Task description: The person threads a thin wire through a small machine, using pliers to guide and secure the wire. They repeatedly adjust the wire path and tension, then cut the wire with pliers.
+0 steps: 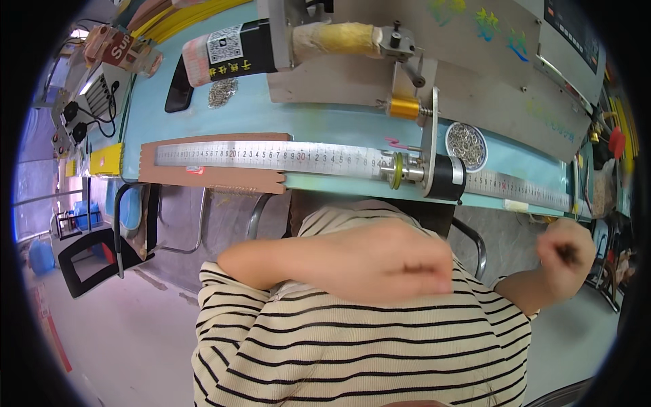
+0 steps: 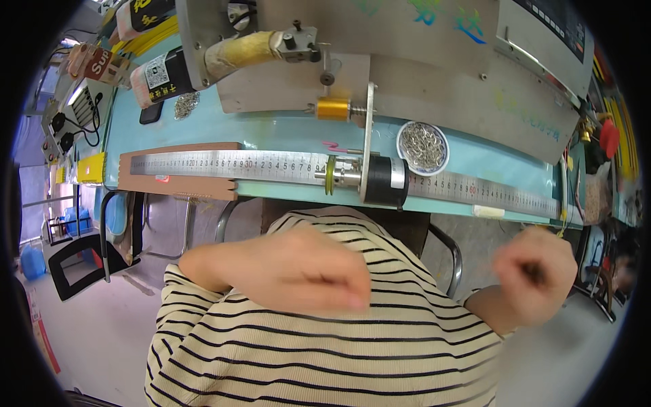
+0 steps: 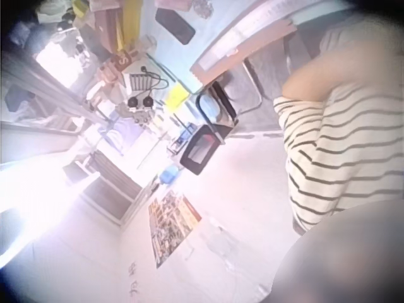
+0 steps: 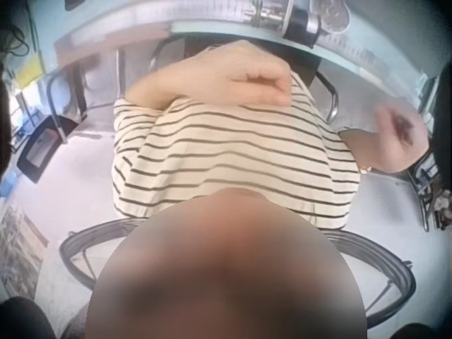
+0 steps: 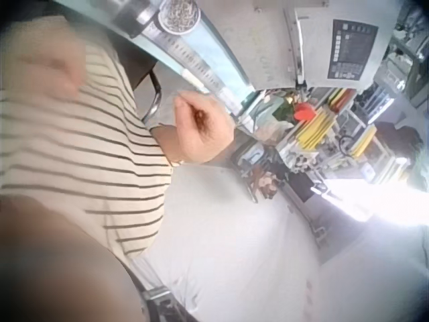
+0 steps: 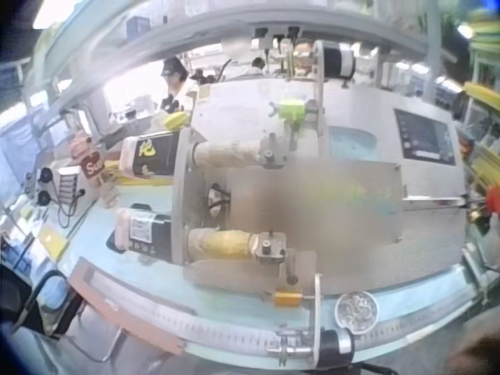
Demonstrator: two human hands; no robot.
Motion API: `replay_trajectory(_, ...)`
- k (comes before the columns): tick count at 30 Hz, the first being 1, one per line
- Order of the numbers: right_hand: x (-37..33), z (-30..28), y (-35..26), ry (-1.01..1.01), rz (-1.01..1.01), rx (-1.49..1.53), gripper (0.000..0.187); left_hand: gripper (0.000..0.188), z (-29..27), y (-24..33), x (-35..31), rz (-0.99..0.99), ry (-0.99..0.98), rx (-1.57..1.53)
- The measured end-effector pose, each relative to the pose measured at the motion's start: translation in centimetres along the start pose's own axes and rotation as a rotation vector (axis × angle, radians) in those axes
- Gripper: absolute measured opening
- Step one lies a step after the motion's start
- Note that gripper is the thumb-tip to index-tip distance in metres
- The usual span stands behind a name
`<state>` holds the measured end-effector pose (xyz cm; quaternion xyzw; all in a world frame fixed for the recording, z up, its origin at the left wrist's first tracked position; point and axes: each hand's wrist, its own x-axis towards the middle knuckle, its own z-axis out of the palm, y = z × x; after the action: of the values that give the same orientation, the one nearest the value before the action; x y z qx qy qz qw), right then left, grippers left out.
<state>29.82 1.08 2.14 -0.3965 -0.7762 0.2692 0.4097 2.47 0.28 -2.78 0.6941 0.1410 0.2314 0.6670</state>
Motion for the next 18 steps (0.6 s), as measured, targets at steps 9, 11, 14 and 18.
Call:
replay_trajectory(9, 2.8, 7.7, 0.1, 0.073, 0.099, -0.518, 0.011, 0.025, 2.0, -0.4, 3.4, -0.251, 0.045, -0.294)
replay_trajectory(11, 2.8, 5.2, 0.1, 0.021, 0.219, -0.345, 0.011, 0.014, 0.6, -0.2, 1.6, -0.166, 0.141, -0.064)
replay_trajectory(14, 1.5, 0.0, 0.7, -0.104, 0.414, -0.033, 0.01, 0.011, -1.5, 0.6, -1.8, -0.101, 0.56, 0.101)
replay_trajectory(18, -1.4, -2.2, 2.8, 0.105, 0.322, 0.264, 0.01, 0.015, -2.9, 1.8, -3.3, 0.099, 0.781, 0.522)
